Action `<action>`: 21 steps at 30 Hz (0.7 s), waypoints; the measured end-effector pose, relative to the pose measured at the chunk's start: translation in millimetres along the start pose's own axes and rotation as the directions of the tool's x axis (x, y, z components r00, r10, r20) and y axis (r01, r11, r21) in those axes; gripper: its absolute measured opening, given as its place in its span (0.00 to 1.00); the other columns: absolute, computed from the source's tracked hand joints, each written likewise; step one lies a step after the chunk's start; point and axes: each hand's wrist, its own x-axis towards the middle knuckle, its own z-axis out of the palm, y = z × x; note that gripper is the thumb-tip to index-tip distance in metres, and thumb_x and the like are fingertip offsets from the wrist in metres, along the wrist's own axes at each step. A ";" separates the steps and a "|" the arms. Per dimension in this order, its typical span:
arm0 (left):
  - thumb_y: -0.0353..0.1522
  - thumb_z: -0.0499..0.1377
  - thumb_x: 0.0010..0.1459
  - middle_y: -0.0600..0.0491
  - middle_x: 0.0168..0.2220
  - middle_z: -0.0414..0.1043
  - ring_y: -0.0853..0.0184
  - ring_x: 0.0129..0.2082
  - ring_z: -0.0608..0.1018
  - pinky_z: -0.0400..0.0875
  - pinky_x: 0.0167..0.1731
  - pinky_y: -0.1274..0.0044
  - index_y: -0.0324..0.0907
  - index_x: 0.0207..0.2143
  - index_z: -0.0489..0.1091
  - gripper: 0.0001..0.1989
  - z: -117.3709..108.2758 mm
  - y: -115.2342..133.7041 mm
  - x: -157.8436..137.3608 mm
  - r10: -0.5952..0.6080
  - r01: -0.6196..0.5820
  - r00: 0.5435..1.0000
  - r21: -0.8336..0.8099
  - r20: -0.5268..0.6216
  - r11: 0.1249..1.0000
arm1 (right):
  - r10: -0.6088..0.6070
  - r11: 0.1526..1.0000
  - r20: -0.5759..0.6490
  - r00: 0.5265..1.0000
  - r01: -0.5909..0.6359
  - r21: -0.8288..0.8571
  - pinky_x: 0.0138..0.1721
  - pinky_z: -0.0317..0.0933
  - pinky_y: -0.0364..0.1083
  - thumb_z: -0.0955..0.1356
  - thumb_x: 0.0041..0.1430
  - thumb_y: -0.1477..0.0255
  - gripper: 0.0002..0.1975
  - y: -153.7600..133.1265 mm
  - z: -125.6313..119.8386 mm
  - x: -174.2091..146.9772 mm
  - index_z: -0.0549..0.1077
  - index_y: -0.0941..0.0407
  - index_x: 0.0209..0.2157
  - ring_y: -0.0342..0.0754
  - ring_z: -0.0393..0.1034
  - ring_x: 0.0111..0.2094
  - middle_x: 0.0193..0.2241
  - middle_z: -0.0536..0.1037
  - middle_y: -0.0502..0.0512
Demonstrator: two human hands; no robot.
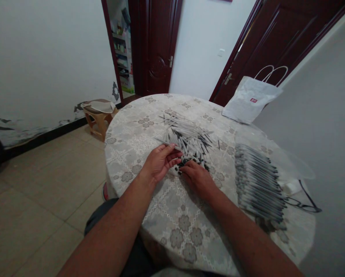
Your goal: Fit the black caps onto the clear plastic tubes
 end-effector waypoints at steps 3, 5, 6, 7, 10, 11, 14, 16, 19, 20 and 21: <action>0.32 0.66 0.59 0.47 0.33 0.78 0.65 0.34 0.82 0.79 0.29 0.77 0.35 0.35 0.72 0.08 -0.3 -1.2 0.8 0.006 -0.006 1.000 0.000 -0.011 1.000 | 0.021 0.987 0.083 0.996 -0.008 -0.160 0.42 0.64 0.43 0.65 0.69 0.71 0.11 -2.6 3.0 2.2 0.78 0.51 0.47 0.47 0.72 0.41 0.42 0.76 0.56; 0.32 0.66 0.59 0.47 0.34 0.78 0.65 0.34 0.82 0.80 0.30 0.77 0.35 0.36 0.72 0.08 0.0 -1.9 0.8 0.008 -0.008 1.000 0.007 -0.016 1.000 | 0.028 0.976 0.098 0.995 -0.006 -0.216 0.41 0.64 0.43 0.65 0.69 0.70 0.10 -4.0 4.4 3.6 0.78 0.51 0.46 0.47 0.72 0.41 0.42 0.76 0.56; 0.32 0.66 0.59 0.47 0.34 0.78 0.64 0.35 0.82 0.80 0.30 0.77 0.35 0.36 0.72 0.08 0.2 -2.1 0.9 0.009 -0.009 1.000 0.011 -0.020 1.000 | 0.035 0.971 0.097 0.995 -0.011 -0.237 0.40 0.64 0.43 0.66 0.68 0.69 0.09 -4.6 5.2 4.2 0.78 0.51 0.45 0.48 0.72 0.41 0.41 0.76 0.56; 0.32 0.65 0.60 0.46 0.35 0.78 0.64 0.35 0.83 0.80 0.31 0.76 0.35 0.37 0.72 0.08 0.3 -2.3 1.0 0.011 -0.010 1.000 0.014 -0.025 1.000 | 0.045 0.968 0.092 0.995 -0.021 -0.252 0.39 0.63 0.43 0.66 0.68 0.69 0.09 -5.0 6.2 4.8 0.78 0.51 0.44 0.48 0.72 0.40 0.40 0.76 0.56; 0.30 0.65 0.60 0.45 0.36 0.79 0.63 0.36 0.83 0.80 0.31 0.76 0.35 0.37 0.72 0.07 -0.1 -3.0 1.7 0.021 -0.020 0.999 0.018 -0.048 1.000 | 0.074 0.977 0.013 0.997 -0.070 -0.204 0.39 0.64 0.45 0.65 0.68 0.71 0.09 -4.4 9.0 5.7 0.78 0.53 0.41 0.49 0.73 0.39 0.38 0.77 0.57; 0.30 0.65 0.60 0.45 0.36 0.79 0.63 0.36 0.83 0.80 0.31 0.76 0.35 0.37 0.72 0.06 -0.4 -3.4 2.1 0.025 -0.025 0.998 0.016 -0.057 1.000 | 0.075 0.987 -0.045 0.996 -0.081 -0.139 0.40 0.64 0.45 0.65 0.67 0.72 0.09 -3.4 9.5 5.6 0.78 0.54 0.42 0.49 0.73 0.39 0.38 0.77 0.57; 0.29 0.65 0.58 0.46 0.37 0.79 0.63 0.37 0.84 0.80 0.33 0.75 0.36 0.38 0.72 0.06 -1.6 -5.5 2.9 0.031 -0.030 0.998 0.017 -0.061 0.999 | 0.162 0.976 -0.261 0.952 -0.115 0.187 0.42 0.66 0.46 0.65 0.67 0.70 0.10 0.7 8.8 3.8 0.76 0.55 0.45 0.49 0.74 0.39 0.39 0.79 0.56; 0.28 0.66 0.57 0.46 0.37 0.79 0.62 0.37 0.84 0.80 0.33 0.75 0.36 0.39 0.72 0.08 -1.5 -7.4 2.9 0.019 -0.017 0.999 0.031 -0.043 0.999 | 0.299 0.892 -0.330 0.895 -0.140 0.429 0.39 0.67 0.46 0.66 0.66 0.67 0.10 3.0 6.5 2.2 0.76 0.55 0.45 0.48 0.74 0.35 0.37 0.80 0.55; 0.28 0.67 0.55 0.45 0.38 0.80 0.62 0.37 0.84 0.80 0.33 0.75 0.37 0.41 0.72 0.11 0.8 -10.6 1.9 0.001 0.000 1.000 0.064 -0.013 0.998 | 0.438 0.745 -0.327 0.838 -0.134 0.653 0.34 0.67 0.44 0.70 0.63 0.64 0.11 4.1 2.6 0.8 0.75 0.55 0.43 0.47 0.74 0.32 0.35 0.80 0.53; 0.28 0.67 0.55 0.45 0.38 0.80 0.62 0.37 0.84 0.80 0.32 0.75 0.38 0.41 0.71 0.12 1.8 -11.7 1.4 -0.003 0.003 1.000 0.073 -0.005 0.997 | 0.453 0.718 -0.325 0.830 -0.124 0.685 0.34 0.67 0.44 0.70 0.62 0.64 0.11 3.9 1.5 0.7 0.75 0.55 0.43 0.47 0.74 0.32 0.34 0.80 0.53; 0.28 0.67 0.55 0.44 0.39 0.80 0.62 0.37 0.84 0.80 0.32 0.75 0.38 0.41 0.71 0.12 2.7 -12.7 1.0 -0.006 0.006 1.000 0.080 0.003 0.997 | 0.460 0.702 -0.325 0.826 -0.115 0.703 0.34 0.66 0.44 0.71 0.61 0.64 0.11 3.6 0.7 0.8 0.75 0.55 0.42 0.46 0.73 0.33 0.34 0.80 0.52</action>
